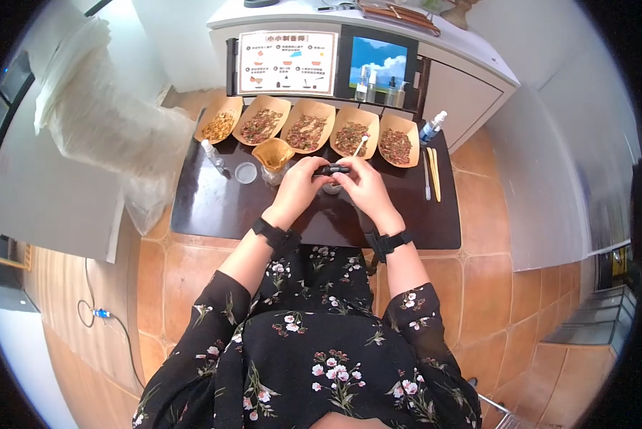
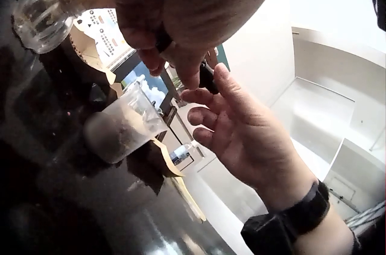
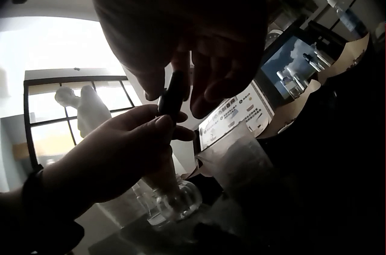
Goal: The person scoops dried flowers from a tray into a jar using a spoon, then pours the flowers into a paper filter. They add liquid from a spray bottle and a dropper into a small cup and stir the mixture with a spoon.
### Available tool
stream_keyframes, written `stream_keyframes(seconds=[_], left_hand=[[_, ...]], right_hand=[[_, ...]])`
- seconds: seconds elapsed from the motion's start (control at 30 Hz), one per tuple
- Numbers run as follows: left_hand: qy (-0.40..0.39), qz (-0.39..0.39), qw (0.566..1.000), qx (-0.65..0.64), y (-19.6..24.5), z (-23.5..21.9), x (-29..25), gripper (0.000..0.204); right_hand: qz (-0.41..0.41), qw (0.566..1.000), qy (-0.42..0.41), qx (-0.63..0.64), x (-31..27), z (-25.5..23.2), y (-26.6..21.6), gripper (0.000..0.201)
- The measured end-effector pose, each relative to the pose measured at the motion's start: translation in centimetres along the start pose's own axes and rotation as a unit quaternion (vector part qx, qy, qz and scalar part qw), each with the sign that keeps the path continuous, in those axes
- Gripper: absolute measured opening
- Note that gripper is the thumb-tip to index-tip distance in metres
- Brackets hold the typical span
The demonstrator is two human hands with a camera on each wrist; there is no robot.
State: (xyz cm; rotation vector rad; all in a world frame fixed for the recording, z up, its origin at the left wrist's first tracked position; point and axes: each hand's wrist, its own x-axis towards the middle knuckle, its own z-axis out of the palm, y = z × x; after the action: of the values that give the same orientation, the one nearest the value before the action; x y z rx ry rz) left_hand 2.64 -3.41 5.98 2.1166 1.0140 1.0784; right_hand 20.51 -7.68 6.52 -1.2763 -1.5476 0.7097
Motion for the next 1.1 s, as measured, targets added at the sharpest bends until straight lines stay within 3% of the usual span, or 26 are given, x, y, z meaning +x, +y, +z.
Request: stream_keyframes(seconds=[0.07, 0.13, 0.2, 0.27, 0.3, 0.4, 0.43, 0.47, 0.53, 0.57, 0.7, 0.77, 0.87, 0.9, 1.03, 1.1], left_hand=[[0.001, -0.006, 1.0, -0.008, 0.4, -0.2, 0.1, 0.03], [0.014, -0.001, 1.0, 0.008, 0.2, 0.0, 0.1, 0.029], [0.013, 0.004, 1.0, 0.007, 0.6, -0.1, 0.0, 0.028], [0.003, -0.022, 1.0, -0.005, 0.6, 0.0, 0.0, 0.029], [0.002, -0.03, 1.0, 0.009, 0.4, 0.1, 0.0, 0.029], [0.017, -0.038, 0.999, 0.024, 0.0, 0.3, 0.1, 0.03], [0.011, -0.047, 0.999, 0.015, -0.1, 0.4, 0.2, 0.03], [0.008, -0.044, 0.999, 0.013, 0.2, 0.3, 0.2, 0.03], [-0.009, -0.035, 0.999, 0.002, 0.8, 0.0, 0.2, 0.03], [-0.004, -0.027, 1.0, 0.011, 1.0, 0.1, 0.1, 0.03], [-0.004, 0.0, 0.999, 0.034, 1.6, 0.4, 0.3, 0.032], [-0.004, -0.018, 1.0, 0.007, 1.8, 0.5, 0.4, 0.033], [0.001, 0.001, 1.0, 0.018, 1.5, 0.6, 0.4, 0.033], [0.0, 0.002, 1.0, 0.018, 1.3, 0.8, 0.3, 0.033], [-0.014, -0.019, 1.0, -0.002, 1.3, 1.1, -0.1, 0.031], [-0.011, -0.032, 0.999, -0.016, 1.4, 1.1, 0.0, 0.03]], right_hand=[[0.027, 1.0, 0.001, 0.0, 0.2, -0.3, 0.6, 0.029], [0.057, 0.982, -0.084, -0.159, 0.4, -1.3, 0.2, 0.03], [0.054, 0.998, 0.0, -0.035, 0.0, -0.4, -0.5, 0.031], [0.045, 0.998, -0.005, 0.032, -0.2, 0.0, -0.4, 0.033], [0.045, 0.997, -0.037, -0.049, 0.0, -0.3, -0.1, 0.033], [0.073, 0.997, -0.015, -0.034, 0.0, -0.3, -0.4, 0.03], [0.021, 0.999, 0.024, -0.008, -0.2, 0.1, -0.2, 0.026], [0.022, 0.999, 0.027, -0.01, -0.2, 0.3, 0.1, 0.026], [0.038, 0.998, -0.01, 0.044, -0.2, 0.2, 0.7, 0.026], [0.061, 0.997, -0.036, -0.033, 0.0, -0.5, 0.2, 0.024], [0.117, 0.992, -0.033, -0.023, -0.1, -0.4, 0.0, 0.024], [0.042, 0.995, 0.051, 0.072, -0.8, 0.0, -1.4, 0.02], [0.019, 0.998, 0.017, 0.055, -0.7, -0.1, -0.9, 0.023], [0.069, 0.998, -0.005, 0.0, -0.6, -0.9, -1.2, 0.023], [0.078, 0.997, -0.014, 0.0, -0.4, -1.1, -1.6, 0.025], [0.002, 0.999, 0.032, 0.021, -0.5, -0.4, -0.9, 0.023]])
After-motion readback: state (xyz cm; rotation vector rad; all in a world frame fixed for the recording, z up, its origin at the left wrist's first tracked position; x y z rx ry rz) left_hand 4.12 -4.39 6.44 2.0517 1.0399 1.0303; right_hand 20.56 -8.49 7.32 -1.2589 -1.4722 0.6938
